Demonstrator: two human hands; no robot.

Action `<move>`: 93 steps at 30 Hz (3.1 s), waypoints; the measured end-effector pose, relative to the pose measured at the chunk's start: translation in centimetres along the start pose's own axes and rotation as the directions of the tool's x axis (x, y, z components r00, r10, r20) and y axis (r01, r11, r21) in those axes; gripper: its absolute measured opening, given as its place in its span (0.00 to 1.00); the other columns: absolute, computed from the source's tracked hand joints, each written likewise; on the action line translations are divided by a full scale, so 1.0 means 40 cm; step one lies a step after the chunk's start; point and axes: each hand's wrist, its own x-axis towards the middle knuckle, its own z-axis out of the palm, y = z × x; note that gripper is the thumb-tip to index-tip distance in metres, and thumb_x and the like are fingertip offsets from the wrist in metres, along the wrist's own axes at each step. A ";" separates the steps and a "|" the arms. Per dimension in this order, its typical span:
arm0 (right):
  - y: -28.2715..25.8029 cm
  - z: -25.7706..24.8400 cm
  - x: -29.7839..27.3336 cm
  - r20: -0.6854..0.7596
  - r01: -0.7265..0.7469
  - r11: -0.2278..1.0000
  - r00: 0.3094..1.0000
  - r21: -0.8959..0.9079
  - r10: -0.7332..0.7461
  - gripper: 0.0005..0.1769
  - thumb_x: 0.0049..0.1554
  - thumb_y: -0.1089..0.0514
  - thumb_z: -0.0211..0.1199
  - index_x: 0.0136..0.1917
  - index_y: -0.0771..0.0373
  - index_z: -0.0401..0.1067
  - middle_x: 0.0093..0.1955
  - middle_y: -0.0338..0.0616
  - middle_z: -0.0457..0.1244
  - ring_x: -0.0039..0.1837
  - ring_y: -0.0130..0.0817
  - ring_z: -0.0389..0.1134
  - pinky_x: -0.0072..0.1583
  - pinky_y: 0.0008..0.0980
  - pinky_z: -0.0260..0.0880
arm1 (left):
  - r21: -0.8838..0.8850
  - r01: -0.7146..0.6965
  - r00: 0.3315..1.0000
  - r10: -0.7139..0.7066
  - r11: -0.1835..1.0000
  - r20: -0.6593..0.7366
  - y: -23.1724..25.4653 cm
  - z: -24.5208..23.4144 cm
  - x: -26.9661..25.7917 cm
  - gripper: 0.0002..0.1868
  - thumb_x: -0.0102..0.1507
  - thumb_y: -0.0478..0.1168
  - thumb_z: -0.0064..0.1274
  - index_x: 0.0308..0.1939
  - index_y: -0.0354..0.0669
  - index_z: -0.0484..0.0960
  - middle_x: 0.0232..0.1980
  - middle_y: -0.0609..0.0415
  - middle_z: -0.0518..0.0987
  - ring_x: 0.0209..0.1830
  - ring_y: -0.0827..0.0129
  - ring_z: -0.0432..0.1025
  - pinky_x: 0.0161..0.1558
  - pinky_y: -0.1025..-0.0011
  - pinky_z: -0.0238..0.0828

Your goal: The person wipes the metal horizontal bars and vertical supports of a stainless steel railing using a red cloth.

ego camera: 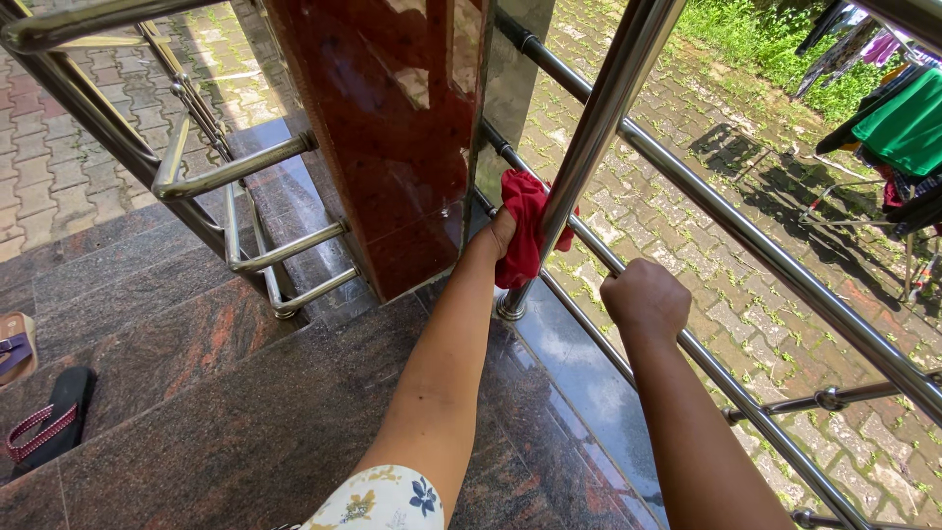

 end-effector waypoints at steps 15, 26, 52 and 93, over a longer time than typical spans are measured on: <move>0.002 0.008 0.015 -0.007 0.010 1.000 1.000 -0.021 -0.010 0.18 0.58 0.47 0.57 0.45 0.59 0.81 0.41 0.51 0.72 0.44 0.46 0.75 0.47 0.44 0.74 | 0.163 0.221 0.974 -0.225 0.961 0.003 -0.098 -0.120 0.136 0.20 0.63 0.58 0.57 0.45 0.46 0.80 0.31 0.54 0.79 0.27 0.67 0.72 0.29 0.65 0.68; 0.016 0.009 0.007 -0.027 0.004 1.000 1.000 0.029 -0.003 0.19 0.56 0.44 0.60 0.46 0.61 0.81 0.43 0.52 0.72 0.45 0.48 0.75 0.46 0.45 0.74 | 0.069 -0.125 0.775 0.141 0.990 -0.617 -0.266 -0.052 0.061 0.22 0.63 0.56 0.54 0.47 0.41 0.80 0.37 0.50 0.79 0.35 0.63 0.73 0.37 0.64 0.70; -0.011 -0.007 0.001 -0.001 -0.013 1.000 1.000 0.005 0.013 0.19 0.58 0.44 0.57 0.46 0.57 0.82 0.41 0.50 0.72 0.44 0.46 0.75 0.48 0.44 0.74 | -0.077 -0.133 0.230 -0.045 0.988 -0.972 -0.467 -0.161 0.131 0.29 0.61 0.52 0.47 0.54 0.29 0.82 0.52 0.38 0.81 0.52 0.51 0.76 0.54 0.60 0.72; -0.020 -0.022 -0.010 0.031 -0.038 0.999 0.999 -0.009 0.038 0.24 0.59 0.39 0.57 0.50 0.58 0.81 0.47 0.52 0.72 0.49 0.48 0.76 0.50 0.45 0.75 | 0.990 -0.139 0.386 0.919 -0.034 0.085 -0.193 0.218 -0.150 0.31 0.64 0.40 0.57 0.69 0.35 0.65 0.58 0.42 0.79 0.56 0.55 0.75 0.55 0.66 0.73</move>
